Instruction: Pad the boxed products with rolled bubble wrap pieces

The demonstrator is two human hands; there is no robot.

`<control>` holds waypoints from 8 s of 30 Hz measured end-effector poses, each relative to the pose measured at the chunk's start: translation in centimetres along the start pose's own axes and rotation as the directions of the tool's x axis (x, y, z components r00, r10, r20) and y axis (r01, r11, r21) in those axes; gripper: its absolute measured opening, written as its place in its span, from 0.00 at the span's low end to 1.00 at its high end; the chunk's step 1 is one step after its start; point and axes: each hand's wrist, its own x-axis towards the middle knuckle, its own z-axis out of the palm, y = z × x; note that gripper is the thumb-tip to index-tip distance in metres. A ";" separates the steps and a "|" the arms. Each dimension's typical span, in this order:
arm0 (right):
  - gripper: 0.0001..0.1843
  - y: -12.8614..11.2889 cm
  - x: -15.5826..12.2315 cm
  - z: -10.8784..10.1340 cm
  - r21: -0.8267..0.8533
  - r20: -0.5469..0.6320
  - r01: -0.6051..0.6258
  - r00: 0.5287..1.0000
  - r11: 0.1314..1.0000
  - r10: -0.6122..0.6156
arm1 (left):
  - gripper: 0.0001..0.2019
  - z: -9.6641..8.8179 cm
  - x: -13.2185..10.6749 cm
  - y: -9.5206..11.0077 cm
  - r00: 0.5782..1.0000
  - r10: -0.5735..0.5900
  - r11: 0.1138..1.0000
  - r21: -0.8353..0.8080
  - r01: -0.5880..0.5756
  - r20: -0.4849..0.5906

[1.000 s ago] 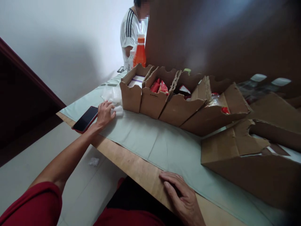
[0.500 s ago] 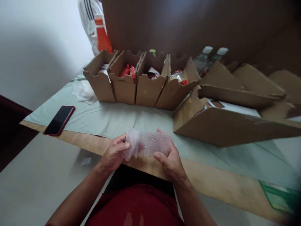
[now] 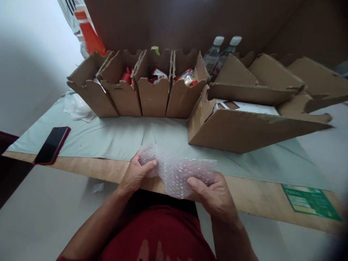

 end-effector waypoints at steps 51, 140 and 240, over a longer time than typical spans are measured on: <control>0.07 5.2 0.8 -5.4 -0.905 -0.095 0.041 0.951 0.423 -0.295 | 0.04 -1.2 5.1 1.2 0.876 0.302 0.046 0.912 -0.407 0.375; 0.14 7.1 5.0 4.6 -0.737 0.427 0.585 0.791 0.338 -0.437 | 0.14 -27.9 8.0 14.4 0.848 0.530 0.142 0.986 -0.087 -0.001; 0.27 5.3 -1.6 -12.8 -0.962 -0.237 -0.174 0.915 0.212 -0.325 | 0.19 -5.6 0.6 1.4 0.794 0.472 -0.198 0.924 -0.328 0.383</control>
